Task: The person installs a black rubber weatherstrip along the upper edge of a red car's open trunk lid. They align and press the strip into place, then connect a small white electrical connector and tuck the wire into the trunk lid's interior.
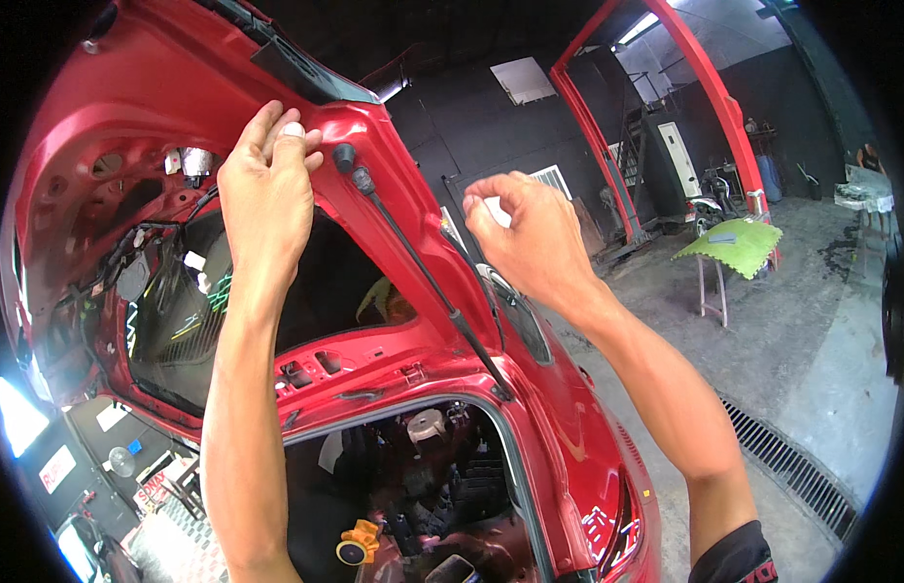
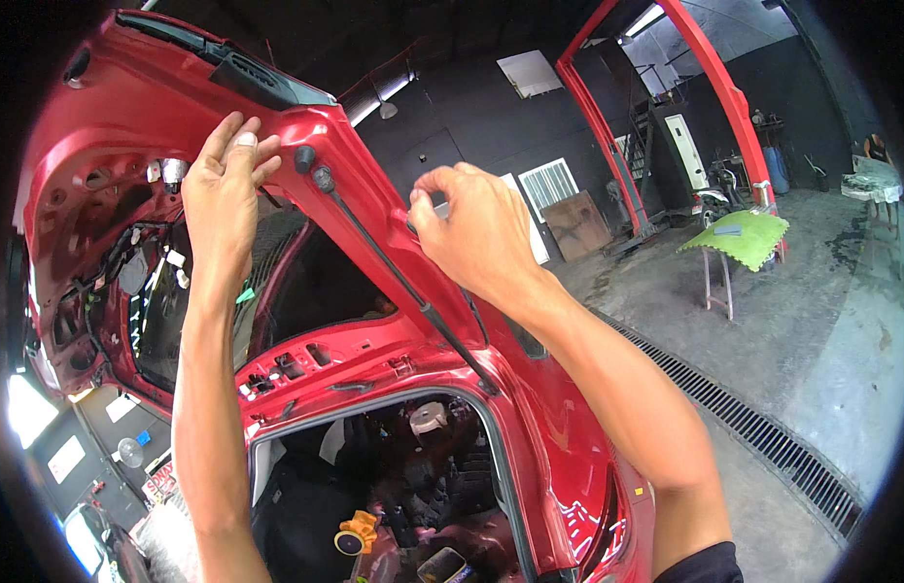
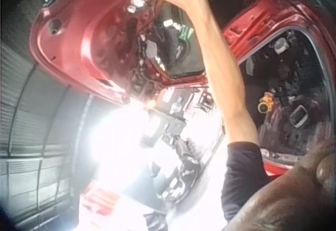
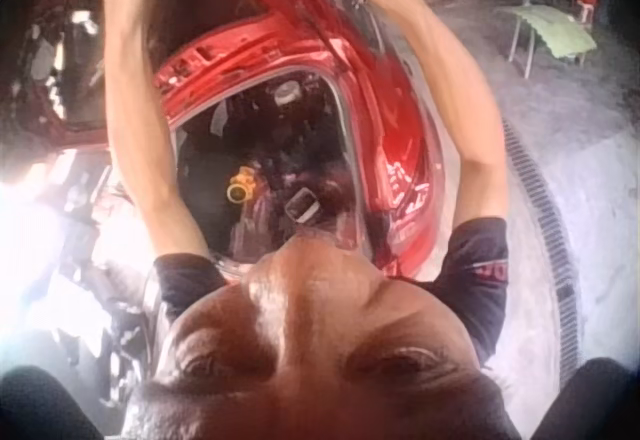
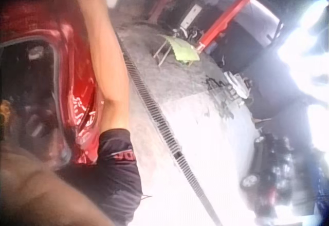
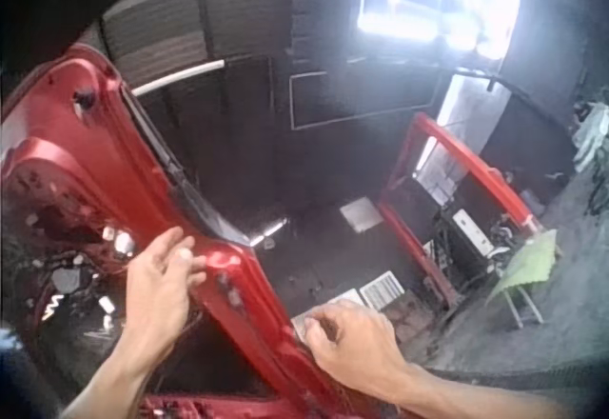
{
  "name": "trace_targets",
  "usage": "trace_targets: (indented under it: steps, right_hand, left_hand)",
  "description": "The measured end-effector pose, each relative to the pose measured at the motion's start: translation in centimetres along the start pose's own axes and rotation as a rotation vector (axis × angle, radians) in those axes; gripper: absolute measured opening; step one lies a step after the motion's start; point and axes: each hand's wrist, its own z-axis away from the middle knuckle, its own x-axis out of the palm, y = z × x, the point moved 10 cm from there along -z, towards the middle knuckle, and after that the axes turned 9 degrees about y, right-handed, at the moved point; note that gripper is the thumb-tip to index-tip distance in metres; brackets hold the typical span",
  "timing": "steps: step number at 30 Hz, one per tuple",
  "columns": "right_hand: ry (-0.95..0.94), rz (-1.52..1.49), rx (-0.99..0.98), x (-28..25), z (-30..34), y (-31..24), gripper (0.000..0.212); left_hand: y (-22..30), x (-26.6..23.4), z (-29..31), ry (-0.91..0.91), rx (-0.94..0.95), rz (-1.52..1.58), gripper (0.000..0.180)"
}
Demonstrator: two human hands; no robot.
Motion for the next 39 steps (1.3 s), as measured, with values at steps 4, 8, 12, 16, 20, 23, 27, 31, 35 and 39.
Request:
trace_targets:
  steps: [4,8,12,16,20,23,27,31,35,39]
  right_hand:
    - [-0.05,0.037,-0.013,-3.0,1.3,-1.0,0.024]
    - [-0.072,0.11,-0.038,-6.1,1.2,-2.9,0.025]
    - [-0.115,0.109,-0.049,-6.7,1.2,-4.9,0.025]
    - [-0.113,0.066,-0.251,-6.6,2.2,-8.4,0.023]
    - [-0.088,-0.089,-0.39,-7.1,3.4,-9.5,0.016]
    - [-0.111,-0.205,-0.45,-8.0,4.3,-8.2,0.011]
    - [-0.129,-0.296,-0.576,-9.2,5.0,-4.4,0.015]
    - [-0.187,-0.386,-0.659,-10.3,4.6,0.7,0.016]
    - [-0.172,-0.478,-0.67,-11.5,3.4,5.6,0.018]
    - [-0.163,-0.527,-0.622,-11.7,1.7,10.2,0.017]
  left_hand:
    - [0.0,0.0,0.4,-0.012,-0.077,0.001,0.058]
    - [0.1,-2.1,2.3,-0.039,-0.118,-0.015,0.06]
    - [-0.2,-4.4,3.7,-0.065,-0.102,-0.07,0.061]
    - [0.3,-5.4,3.7,-0.041,-0.183,-0.056,0.062]
    - [2.2,-4.4,3.4,0.032,-0.256,-0.031,0.063]
    - [2.4,-2.4,3.6,0.092,-0.268,-0.007,0.064]
    - [1.6,2.2,3.3,0.154,-0.286,-0.057,0.064]
    - [-0.8,3.6,0.9,0.37,-0.218,-0.039,0.067]
    - [0.0,5.6,0.4,0.548,-0.105,-0.083,0.071]
    - [-0.3,9.0,0.3,0.729,-0.202,-0.097,0.057]
